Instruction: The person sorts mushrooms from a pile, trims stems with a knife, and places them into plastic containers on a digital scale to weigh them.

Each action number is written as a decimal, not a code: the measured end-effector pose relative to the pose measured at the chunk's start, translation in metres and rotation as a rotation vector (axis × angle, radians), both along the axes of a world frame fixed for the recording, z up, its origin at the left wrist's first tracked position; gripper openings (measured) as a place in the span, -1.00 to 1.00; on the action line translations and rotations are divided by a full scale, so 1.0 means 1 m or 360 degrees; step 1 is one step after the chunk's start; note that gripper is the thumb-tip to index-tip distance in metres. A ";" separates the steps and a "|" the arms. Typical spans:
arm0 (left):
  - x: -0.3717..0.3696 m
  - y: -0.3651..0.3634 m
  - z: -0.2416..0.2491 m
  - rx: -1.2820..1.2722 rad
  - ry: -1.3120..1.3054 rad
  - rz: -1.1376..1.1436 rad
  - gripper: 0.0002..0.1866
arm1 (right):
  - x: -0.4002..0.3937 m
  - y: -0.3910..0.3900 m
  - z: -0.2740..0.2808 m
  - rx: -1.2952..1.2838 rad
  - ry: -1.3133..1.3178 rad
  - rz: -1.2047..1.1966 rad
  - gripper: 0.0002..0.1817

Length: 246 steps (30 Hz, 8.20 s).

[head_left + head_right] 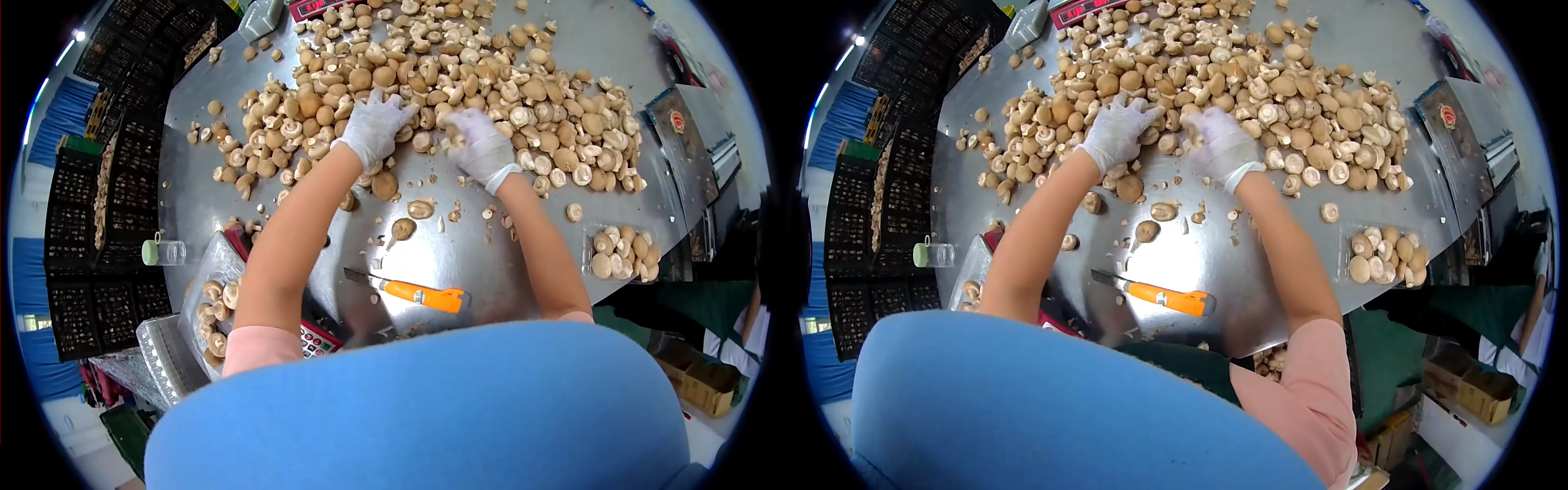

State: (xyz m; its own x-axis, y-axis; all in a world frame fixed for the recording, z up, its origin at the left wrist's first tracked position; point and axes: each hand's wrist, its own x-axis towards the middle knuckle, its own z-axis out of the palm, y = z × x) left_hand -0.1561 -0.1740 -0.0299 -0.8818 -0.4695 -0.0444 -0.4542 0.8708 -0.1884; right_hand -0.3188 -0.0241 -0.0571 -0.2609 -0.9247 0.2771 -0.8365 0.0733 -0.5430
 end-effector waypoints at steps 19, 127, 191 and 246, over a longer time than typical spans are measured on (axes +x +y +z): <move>0.192 -0.038 0.110 0.1788 0.1543 0.0871 -0.45 | 0.081 -0.074 0.041 0.0117 0.0151 0.0439 -0.40; 0.355 0.105 0.095 -0.0117 0.0830 0.0534 -0.51 | 0.249 -0.018 0.068 0.0588 -0.2042 0.0865 -0.68; 0.530 0.266 0.064 0.0487 0.1943 0.1384 -0.82 | 0.296 -0.076 0.115 -0.0789 0.0584 0.1437 -0.72; 0.356 0.278 0.057 -0.0142 0.1672 0.0499 -0.50 | 0.297 0.112 0.085 0.0463 -0.1616 0.1245 -0.54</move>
